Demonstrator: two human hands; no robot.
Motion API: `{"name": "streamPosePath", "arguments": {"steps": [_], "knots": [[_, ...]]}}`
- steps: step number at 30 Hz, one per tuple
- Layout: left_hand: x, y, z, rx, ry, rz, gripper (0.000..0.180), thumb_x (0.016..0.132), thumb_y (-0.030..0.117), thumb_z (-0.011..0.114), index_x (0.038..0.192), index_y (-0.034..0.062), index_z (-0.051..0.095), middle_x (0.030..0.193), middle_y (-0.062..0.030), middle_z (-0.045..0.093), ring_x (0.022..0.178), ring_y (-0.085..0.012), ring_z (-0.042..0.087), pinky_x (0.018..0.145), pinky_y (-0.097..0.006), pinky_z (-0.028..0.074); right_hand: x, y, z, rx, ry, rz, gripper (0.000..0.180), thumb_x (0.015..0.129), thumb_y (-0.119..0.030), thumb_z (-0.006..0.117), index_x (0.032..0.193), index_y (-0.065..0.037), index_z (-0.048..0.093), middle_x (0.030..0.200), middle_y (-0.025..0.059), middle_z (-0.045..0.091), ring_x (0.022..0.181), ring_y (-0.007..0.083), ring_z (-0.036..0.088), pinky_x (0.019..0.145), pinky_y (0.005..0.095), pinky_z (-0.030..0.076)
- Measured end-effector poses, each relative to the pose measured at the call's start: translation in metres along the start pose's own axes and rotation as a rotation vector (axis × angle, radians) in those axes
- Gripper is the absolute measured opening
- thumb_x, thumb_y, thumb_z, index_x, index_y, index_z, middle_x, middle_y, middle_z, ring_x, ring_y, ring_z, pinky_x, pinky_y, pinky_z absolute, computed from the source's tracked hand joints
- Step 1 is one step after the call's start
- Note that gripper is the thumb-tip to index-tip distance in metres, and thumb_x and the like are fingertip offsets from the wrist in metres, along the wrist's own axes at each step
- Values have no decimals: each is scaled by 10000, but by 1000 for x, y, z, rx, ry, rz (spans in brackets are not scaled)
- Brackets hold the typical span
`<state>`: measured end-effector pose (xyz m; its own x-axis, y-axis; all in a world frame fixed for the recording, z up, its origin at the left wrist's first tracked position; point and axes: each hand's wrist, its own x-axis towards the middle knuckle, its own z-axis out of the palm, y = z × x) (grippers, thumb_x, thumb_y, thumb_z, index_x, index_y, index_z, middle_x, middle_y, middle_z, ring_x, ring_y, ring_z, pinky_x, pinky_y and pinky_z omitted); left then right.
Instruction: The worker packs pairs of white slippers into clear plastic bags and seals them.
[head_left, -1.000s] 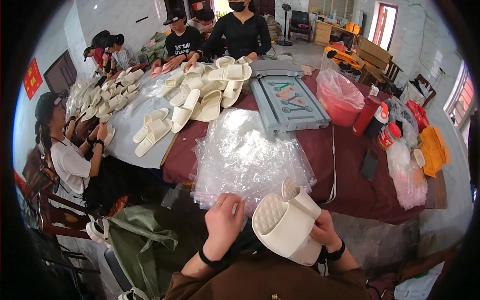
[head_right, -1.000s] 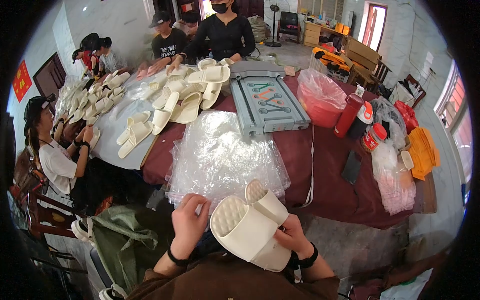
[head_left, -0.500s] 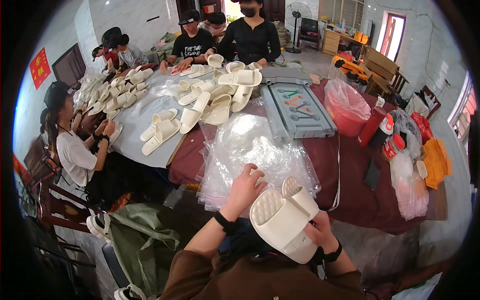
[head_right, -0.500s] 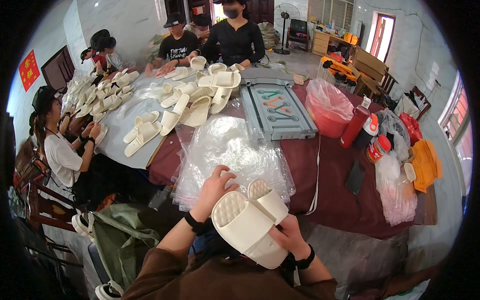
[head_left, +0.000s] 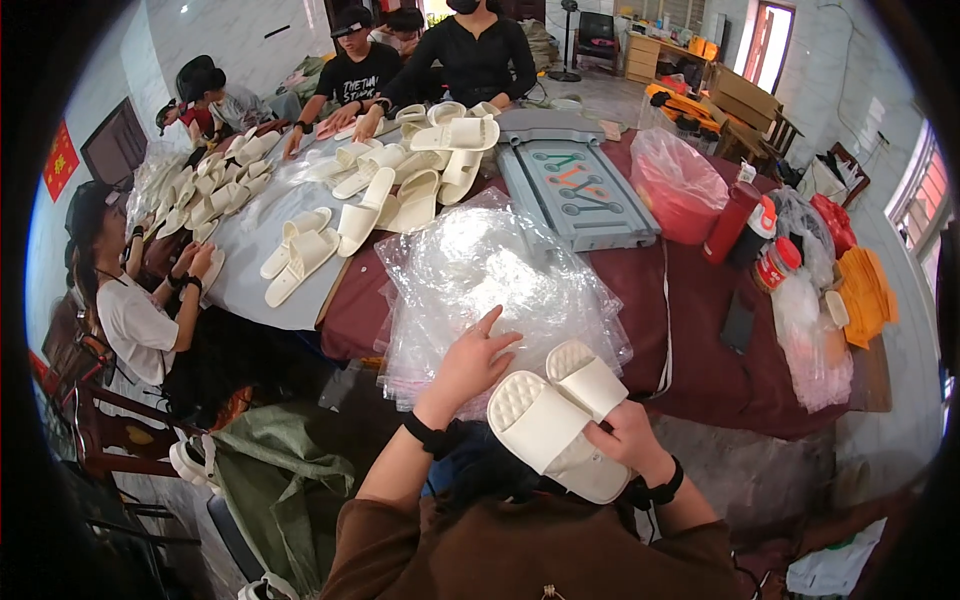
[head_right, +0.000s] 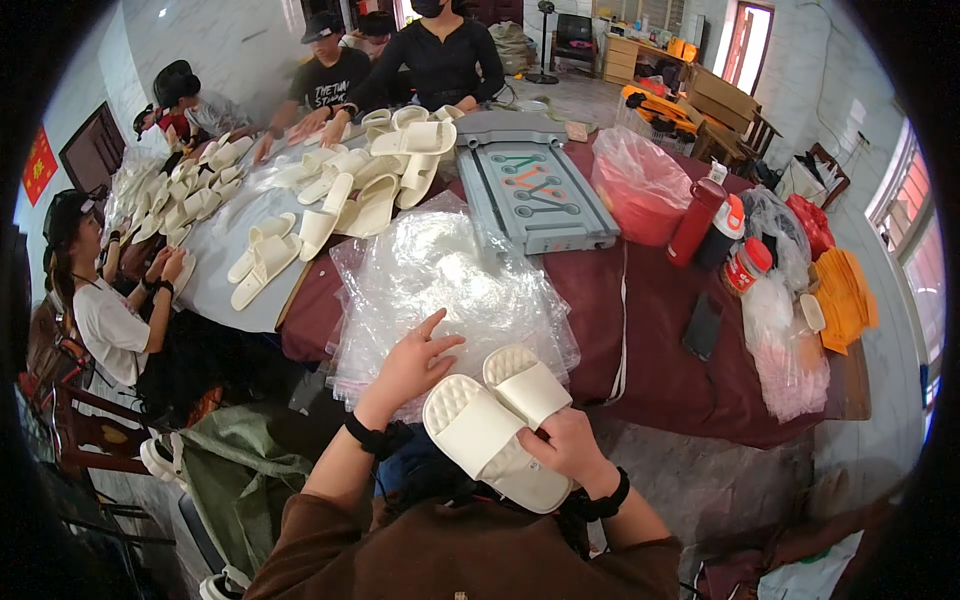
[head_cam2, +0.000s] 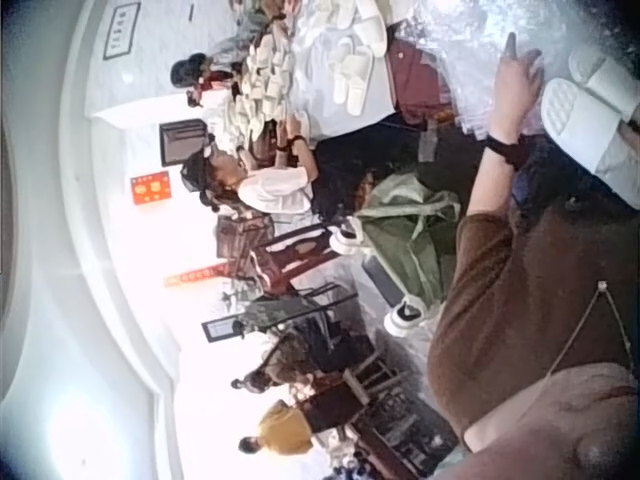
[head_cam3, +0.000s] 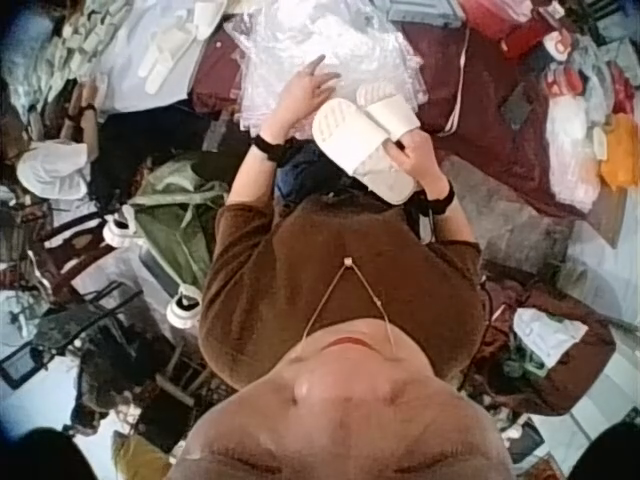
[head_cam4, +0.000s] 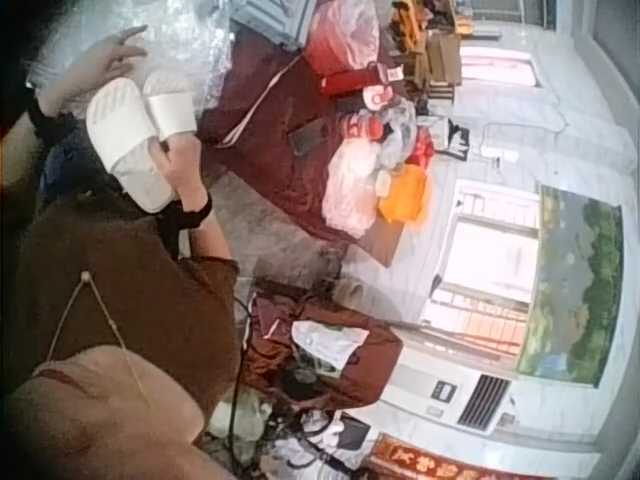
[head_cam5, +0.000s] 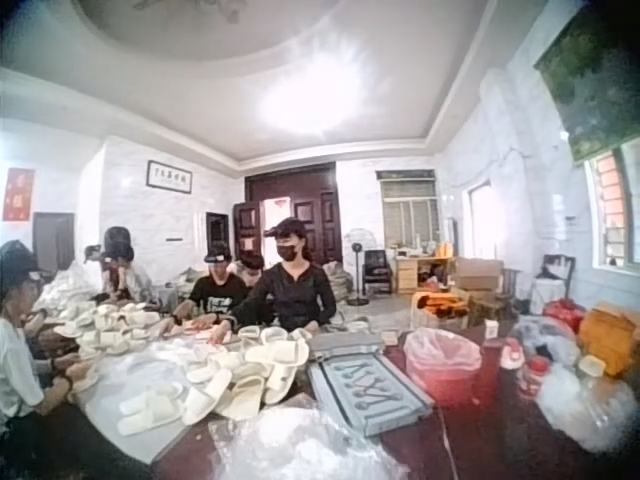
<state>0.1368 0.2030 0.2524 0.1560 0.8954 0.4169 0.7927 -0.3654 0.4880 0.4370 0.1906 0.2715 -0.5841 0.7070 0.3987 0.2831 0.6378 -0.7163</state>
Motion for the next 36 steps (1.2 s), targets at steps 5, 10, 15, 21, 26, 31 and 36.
{"name": "streamPosePath", "arguments": {"steps": [5,10,15,21,26,31,36], "knots": [[1,27,-14,-59,92,-76,208,844,97,664,1034,110,747,1303,-116,628,1012,-369,654,935,-436,514,4,-3,-7,-140,-10,-69,219,830,-200,713,753,-13,629,659,149,609,607,350,611,559,430,463],[5,48,-38,-74,141,20,159,832,63,665,970,79,743,1230,-108,667,1077,-366,631,966,-442,494,19,-10,-13,-308,45,-35,273,845,-208,701,675,-16,608,646,154,609,598,357,608,559,442,468],[12,79,-44,-105,137,216,149,828,54,673,968,62,724,1247,-138,665,1194,-384,582,993,-440,484,42,-18,5,-370,40,50,304,849,-211,692,629,-17,614,673,183,623,664,370,631,590,462,482],[14,98,-38,-355,48,282,156,855,12,653,1008,27,682,1251,-171,657,1256,-379,557,1021,-442,479,84,4,50,-228,129,72,191,850,-197,666,771,-24,662,790,181,675,771,390,650,663,490,512],[8,94,-36,-553,-45,276,165,875,-14,608,1013,22,690,1258,-157,660,1304,-350,533,1069,-431,435,127,24,76,-493,158,-377,143,871,-164,674,760,-76,653,657,91,575,589,317,569,533,440,438],[5,80,-37,-755,-87,256,203,862,-33,562,998,21,703,1271,-140,663,1332,-353,506,1109,-469,381,180,33,109,-415,63,-13,400,943,-380,571,801,-16,654,738,174,651,705,353,649,620,481,494],[-9,61,-52,-681,3,189,178,819,-12,579,928,30,712,1216,-156,685,1272,-345,560,1075,-446,418,193,23,114,-335,26,230,345,912,-263,633,1132,3,634,991,188,654,889,404,633,774,500,494]]}}
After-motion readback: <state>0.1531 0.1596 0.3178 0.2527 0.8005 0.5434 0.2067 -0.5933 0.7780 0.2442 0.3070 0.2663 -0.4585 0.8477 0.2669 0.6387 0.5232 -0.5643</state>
